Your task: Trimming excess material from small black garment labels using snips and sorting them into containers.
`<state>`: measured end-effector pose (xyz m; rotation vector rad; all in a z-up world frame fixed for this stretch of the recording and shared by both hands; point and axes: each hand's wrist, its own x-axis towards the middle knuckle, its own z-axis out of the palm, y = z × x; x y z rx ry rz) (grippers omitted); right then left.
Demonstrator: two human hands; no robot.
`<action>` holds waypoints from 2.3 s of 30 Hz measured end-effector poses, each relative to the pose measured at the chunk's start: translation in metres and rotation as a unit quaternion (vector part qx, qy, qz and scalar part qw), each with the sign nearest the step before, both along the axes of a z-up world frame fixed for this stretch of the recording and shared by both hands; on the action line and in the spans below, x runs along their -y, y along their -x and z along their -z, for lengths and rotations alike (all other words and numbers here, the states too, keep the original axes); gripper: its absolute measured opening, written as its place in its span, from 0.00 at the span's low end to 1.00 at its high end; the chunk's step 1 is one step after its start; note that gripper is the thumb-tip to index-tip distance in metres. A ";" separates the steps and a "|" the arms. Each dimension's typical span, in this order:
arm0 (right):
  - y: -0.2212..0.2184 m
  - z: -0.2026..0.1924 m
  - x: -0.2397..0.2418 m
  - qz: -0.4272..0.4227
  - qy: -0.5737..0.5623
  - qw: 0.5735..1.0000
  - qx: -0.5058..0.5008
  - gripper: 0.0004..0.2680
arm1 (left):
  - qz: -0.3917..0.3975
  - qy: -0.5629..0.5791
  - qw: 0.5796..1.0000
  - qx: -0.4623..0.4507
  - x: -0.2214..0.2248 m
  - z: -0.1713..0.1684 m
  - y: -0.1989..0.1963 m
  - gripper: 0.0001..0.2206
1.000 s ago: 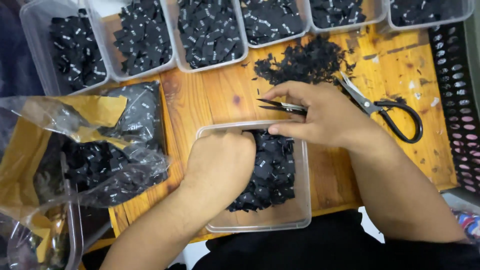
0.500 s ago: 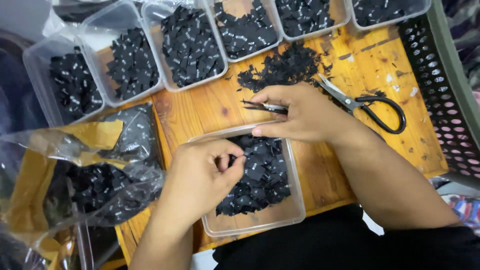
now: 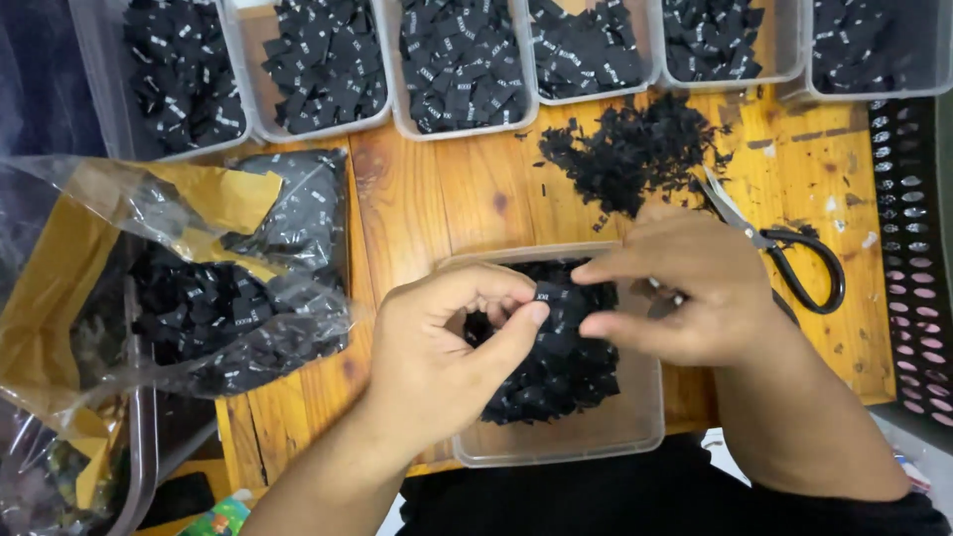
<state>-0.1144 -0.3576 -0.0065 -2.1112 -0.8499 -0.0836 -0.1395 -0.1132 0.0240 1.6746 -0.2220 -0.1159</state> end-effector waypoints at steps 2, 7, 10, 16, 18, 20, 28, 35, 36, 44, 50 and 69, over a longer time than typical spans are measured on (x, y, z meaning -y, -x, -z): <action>0.004 -0.006 -0.006 0.000 0.033 0.999 0.022 0.15 | -0.021 0.017 0.999 -0.032 0.002 0.002 0.005 0.02; 0.007 -0.018 -0.021 0.008 0.028 0.998 0.062 0.10 | -0.034 0.052 0.996 -0.068 0.004 0.004 0.006 0.04; 0.008 -0.023 -0.025 0.009 -0.007 0.999 0.044 0.02 | -0.035 0.037 0.998 -0.041 0.007 0.009 0.009 0.07; 0.008 -0.025 -0.021 0.016 0.024 1.000 -0.007 0.04 | -0.023 0.155 0.984 -0.081 0.009 0.001 0.013 0.10; 0.010 -0.022 -0.018 0.015 0.026 1.000 -0.008 0.04 | -0.018 0.160 0.984 -0.078 0.009 0.002 0.014 0.10; 0.010 -0.022 -0.017 0.012 0.030 0.999 -0.004 0.03 | -0.016 0.167 0.983 -0.068 0.009 0.003 0.013 0.10; 0.012 -0.021 -0.014 0.014 0.067 0.997 -0.024 0.07 | -0.051 0.136 0.989 -0.032 0.011 0.007 0.013 0.08; 0.012 -0.017 -0.014 0.016 0.052 0.998 0.018 0.09 | -0.051 0.020 0.997 0.059 0.013 0.007 0.019 0.12; 0.012 -0.018 -0.014 0.007 0.043 0.999 0.017 0.05 | -0.050 0.019 0.997 0.059 0.013 0.007 0.020 0.12; 0.012 -0.016 -0.014 0.010 0.004 1.000 0.010 0.06 | -0.051 0.055 0.993 0.090 0.012 0.002 0.018 0.09; 0.017 -0.015 -0.011 0.050 -0.040 0.997 -0.032 0.08 | -0.045 -0.037 0.987 0.151 0.012 0.006 0.021 0.12; 0.021 -0.021 -0.023 0.081 -0.111 0.986 -0.095 0.02 | 0.007 -0.017 0.997 0.075 0.009 -0.002 0.023 0.11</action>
